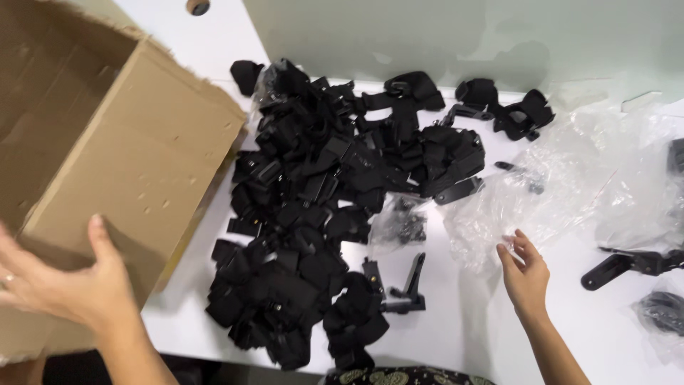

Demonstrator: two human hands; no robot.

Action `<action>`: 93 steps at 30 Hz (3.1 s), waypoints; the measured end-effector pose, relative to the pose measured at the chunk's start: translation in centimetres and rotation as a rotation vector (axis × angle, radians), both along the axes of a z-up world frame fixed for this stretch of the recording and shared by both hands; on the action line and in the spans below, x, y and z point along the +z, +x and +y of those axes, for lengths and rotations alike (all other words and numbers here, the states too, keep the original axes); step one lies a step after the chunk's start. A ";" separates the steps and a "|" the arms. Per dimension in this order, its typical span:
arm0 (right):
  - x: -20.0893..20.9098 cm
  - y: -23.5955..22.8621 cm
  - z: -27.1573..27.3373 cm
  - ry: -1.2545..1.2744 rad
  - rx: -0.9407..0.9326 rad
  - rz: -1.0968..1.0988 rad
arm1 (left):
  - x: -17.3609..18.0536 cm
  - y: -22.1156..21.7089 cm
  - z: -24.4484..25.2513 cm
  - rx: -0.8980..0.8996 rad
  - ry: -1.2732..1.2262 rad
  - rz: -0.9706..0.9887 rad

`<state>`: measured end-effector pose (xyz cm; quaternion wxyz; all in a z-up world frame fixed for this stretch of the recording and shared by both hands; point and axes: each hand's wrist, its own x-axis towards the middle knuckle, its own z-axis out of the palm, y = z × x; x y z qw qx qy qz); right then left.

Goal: The person picks black camera mounts from a pile on a white table, places each into a clear plastic bag, and puts the sealed bags into a cardboard box. The person repeats this process for several mounts throughout the clip.

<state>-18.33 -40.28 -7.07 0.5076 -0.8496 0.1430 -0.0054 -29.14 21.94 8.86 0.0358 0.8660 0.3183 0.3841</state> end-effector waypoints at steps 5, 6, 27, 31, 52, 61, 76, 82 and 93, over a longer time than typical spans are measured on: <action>1.9 -1.1 1.8 0.027 -0.027 0.052 | -1.6 -2.7 4.1 0.125 0.129 0.172; 2.2 -1.6 1.7 0.033 -0.022 0.042 | -2.0 -2.0 4.4 0.148 0.133 0.152; 0.4 -6.4 -0.1 0.598 -0.087 0.022 | 0.2 4.5 -6.1 -0.085 0.089 -0.101; 1.5 -6.8 0.7 0.746 -0.087 0.027 | -2.9 4.1 -18.4 -0.589 -0.527 -0.319; 5.0 -8.8 3.8 0.997 0.133 0.288 | -10.3 4.1 -33.2 -0.921 -1.801 0.216; 4.2 -6.7 3.6 0.938 -0.098 0.280 | -10.2 2.3 -31.4 -0.891 -1.705 0.236; 8.1 -6.5 2.0 0.817 -0.040 0.184 | -10.7 1.8 -32.0 -0.817 -1.718 0.246; 6.7 -7.7 2.9 0.658 0.137 0.151 | -8.8 1.8 -33.5 -0.744 -1.898 0.266; 7.3 -6.1 2.1 0.869 -0.145 0.175 | -9.0 2.0 -37.1 -0.774 -1.586 0.040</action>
